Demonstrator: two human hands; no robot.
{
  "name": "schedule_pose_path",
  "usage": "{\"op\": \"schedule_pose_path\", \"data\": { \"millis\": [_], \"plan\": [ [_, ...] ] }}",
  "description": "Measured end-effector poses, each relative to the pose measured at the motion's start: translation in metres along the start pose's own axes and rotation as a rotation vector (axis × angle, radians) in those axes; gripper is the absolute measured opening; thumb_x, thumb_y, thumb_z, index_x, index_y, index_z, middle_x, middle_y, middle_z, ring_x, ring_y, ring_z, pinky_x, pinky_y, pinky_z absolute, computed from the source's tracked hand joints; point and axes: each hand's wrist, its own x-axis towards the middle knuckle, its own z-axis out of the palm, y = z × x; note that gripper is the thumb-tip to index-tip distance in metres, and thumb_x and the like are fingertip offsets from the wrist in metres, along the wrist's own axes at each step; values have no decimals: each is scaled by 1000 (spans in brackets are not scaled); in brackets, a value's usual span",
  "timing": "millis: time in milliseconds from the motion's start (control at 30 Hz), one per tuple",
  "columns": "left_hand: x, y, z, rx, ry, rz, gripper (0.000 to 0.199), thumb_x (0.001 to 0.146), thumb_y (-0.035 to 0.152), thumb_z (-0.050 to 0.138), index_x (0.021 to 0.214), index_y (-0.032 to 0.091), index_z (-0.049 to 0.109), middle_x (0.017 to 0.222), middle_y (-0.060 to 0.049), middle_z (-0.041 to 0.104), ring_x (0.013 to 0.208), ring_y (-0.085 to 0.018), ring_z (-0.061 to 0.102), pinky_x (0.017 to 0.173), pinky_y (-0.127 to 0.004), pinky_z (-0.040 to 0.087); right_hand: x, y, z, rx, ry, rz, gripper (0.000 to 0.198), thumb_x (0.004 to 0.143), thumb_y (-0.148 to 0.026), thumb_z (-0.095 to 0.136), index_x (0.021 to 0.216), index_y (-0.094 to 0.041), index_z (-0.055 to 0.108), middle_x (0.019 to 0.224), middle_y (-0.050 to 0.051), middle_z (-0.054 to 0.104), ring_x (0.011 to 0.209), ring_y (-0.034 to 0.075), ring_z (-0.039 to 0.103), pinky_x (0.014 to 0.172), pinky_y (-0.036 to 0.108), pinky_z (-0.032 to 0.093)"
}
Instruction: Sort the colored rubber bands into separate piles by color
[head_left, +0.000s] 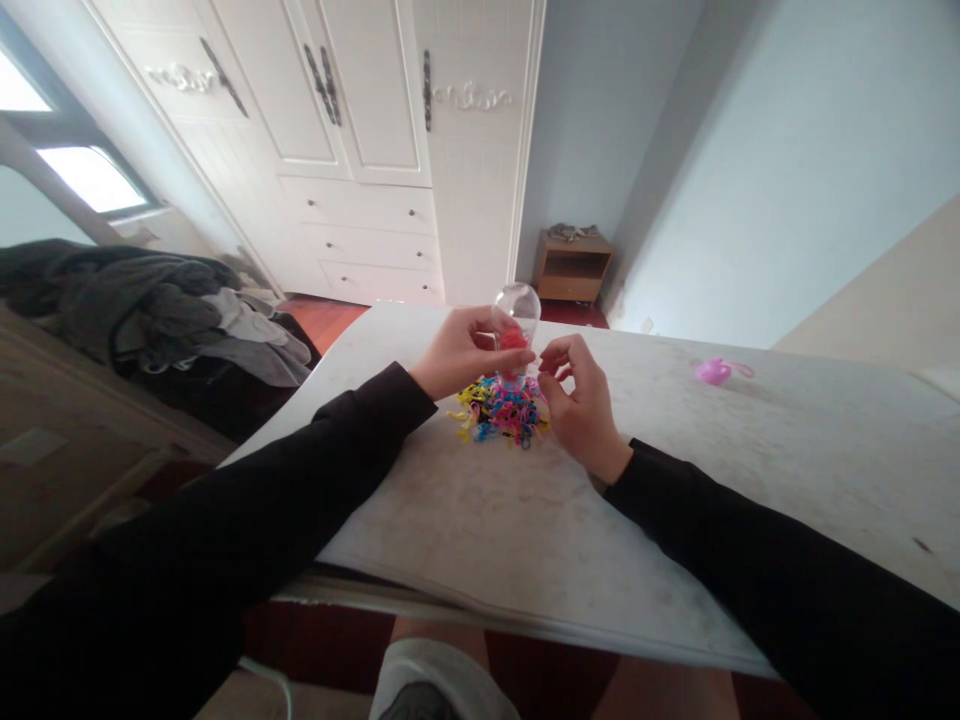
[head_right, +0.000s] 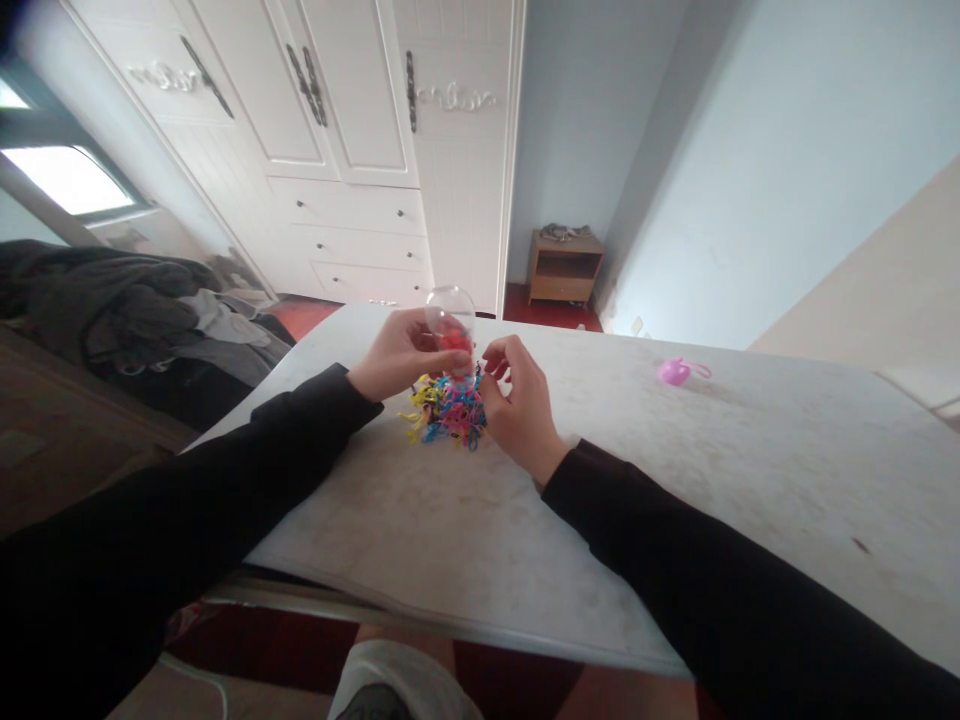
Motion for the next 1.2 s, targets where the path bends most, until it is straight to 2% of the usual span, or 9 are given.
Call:
{"op": "schedule_pose_path", "data": {
  "millis": [100, 233, 400, 533, 600, 700, 800, 1000, 1200],
  "plan": [
    [3, -4, 1, -136, 66, -69, 30, 81, 40, 89, 80, 15, 73, 71, -4, 72, 50, -8, 58, 48, -21, 46, 1, -1, 0, -12, 14, -7, 13, 83, -14, 53, 88, -25, 52, 82, -2, 60, 75, 17, 56, 69, 34, 45],
    [7, -8, 3, -409, 201, -253, 38, 94, 49, 78, 81, 14, 72, 75, -4, 74, 49, -4, 54, 52, -17, 49, 1, -5, -2, -17, 37, -25, 14, 85, -12, 54, 87, -24, 60, 83, 0, 64, 79, 18, 60, 71, 34, 46],
    [8, -7, 5, -608, 252, -390, 38, 101, 49, 68, 86, 15, 70, 82, -3, 77, 55, -4, 59, 59, -14, 54, -2, -6, -3, -8, -16, -92, 31, 89, -10, 52, 107, -23, 74, 86, 2, 66, 81, 18, 61, 75, 35, 49],
    [6, -8, 7, -611, 193, -363, 37, 101, 48, 69, 84, 16, 70, 75, -2, 73, 56, -6, 61, 64, -17, 57, -4, -5, -1, -32, -90, -30, 55, 86, -11, 54, 138, -25, 67, 90, 2, 71, 78, 18, 62, 73, 35, 51],
    [5, -9, 9, -579, 131, -318, 33, 98, 44, 73, 83, 15, 69, 74, -2, 72, 58, -7, 61, 64, -18, 57, -5, -6, 1, -47, -176, 40, 66, 84, -12, 58, 149, -27, 59, 83, -1, 71, 70, 17, 61, 67, 33, 49],
    [2, -11, 11, -495, 48, -247, 26, 94, 36, 79, 85, 14, 70, 77, -4, 72, 60, -8, 62, 61, -19, 53, -5, -6, 3, -37, -310, 147, 72, 84, -16, 61, 155, -27, 53, 65, -7, 61, 54, 13, 54, 55, 28, 41],
    [1, -10, 10, -465, 49, -215, 25, 93, 35, 80, 87, 13, 70, 80, -5, 73, 62, -8, 62, 61, -19, 52, -4, -5, 4, 45, -368, 197, 69, 87, -19, 60, 155, -23, 53, 60, -9, 55, 50, 12, 49, 49, 25, 35],
    [6, -3, 4, -468, 145, -184, 34, 94, 47, 77, 86, 15, 68, 81, -3, 73, 59, -6, 58, 60, -17, 53, -2, 0, 3, 76, -285, 97, 65, 84, -12, 56, 148, -22, 60, 67, -7, 60, 58, 12, 53, 58, 27, 43],
    [6, 1, 5, -461, 191, -147, 41, 94, 54, 76, 84, 16, 66, 79, -2, 72, 57, -5, 55, 58, -17, 53, -3, 0, 6, 104, -198, 47, 57, 85, -13, 57, 140, -25, 59, 89, -2, 70, 68, 13, 60, 66, 30, 51]
  ]
}}
